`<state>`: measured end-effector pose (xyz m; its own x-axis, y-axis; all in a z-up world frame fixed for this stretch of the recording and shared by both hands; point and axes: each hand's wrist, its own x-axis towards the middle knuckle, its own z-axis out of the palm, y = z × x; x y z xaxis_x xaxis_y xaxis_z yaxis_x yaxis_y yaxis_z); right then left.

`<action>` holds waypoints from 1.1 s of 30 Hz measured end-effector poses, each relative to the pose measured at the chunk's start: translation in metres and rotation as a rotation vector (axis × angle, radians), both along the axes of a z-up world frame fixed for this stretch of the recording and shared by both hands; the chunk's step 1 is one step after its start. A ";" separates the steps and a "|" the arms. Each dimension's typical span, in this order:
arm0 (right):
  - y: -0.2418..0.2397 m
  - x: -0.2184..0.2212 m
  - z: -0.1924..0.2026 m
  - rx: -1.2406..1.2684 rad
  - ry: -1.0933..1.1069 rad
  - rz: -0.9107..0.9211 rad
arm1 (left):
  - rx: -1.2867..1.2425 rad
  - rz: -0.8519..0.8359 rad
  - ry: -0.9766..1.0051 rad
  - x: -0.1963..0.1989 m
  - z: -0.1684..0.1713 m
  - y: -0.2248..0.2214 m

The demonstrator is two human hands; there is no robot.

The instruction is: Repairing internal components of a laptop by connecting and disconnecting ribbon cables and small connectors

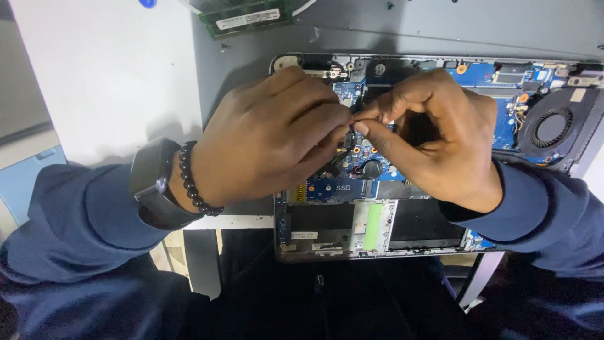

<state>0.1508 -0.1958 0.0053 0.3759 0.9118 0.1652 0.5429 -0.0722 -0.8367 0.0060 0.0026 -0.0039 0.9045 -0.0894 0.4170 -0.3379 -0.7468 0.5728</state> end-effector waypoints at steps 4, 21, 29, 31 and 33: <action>-0.004 0.006 -0.013 0.069 -0.049 0.056 | 0.205 0.027 -0.046 0.001 0.009 -0.001; 0.004 0.001 0.005 0.044 -0.027 0.058 | 0.776 -0.019 -0.339 -0.010 0.009 -0.008; 0.006 0.000 0.009 0.057 -0.038 0.054 | 0.628 0.019 -0.214 -0.011 0.006 -0.012; 0.007 0.000 0.011 0.060 -0.037 0.067 | 0.475 0.057 -0.221 -0.010 0.002 -0.012; 0.006 0.003 0.005 0.080 -0.026 0.091 | 0.382 0.055 -0.202 -0.008 0.005 -0.010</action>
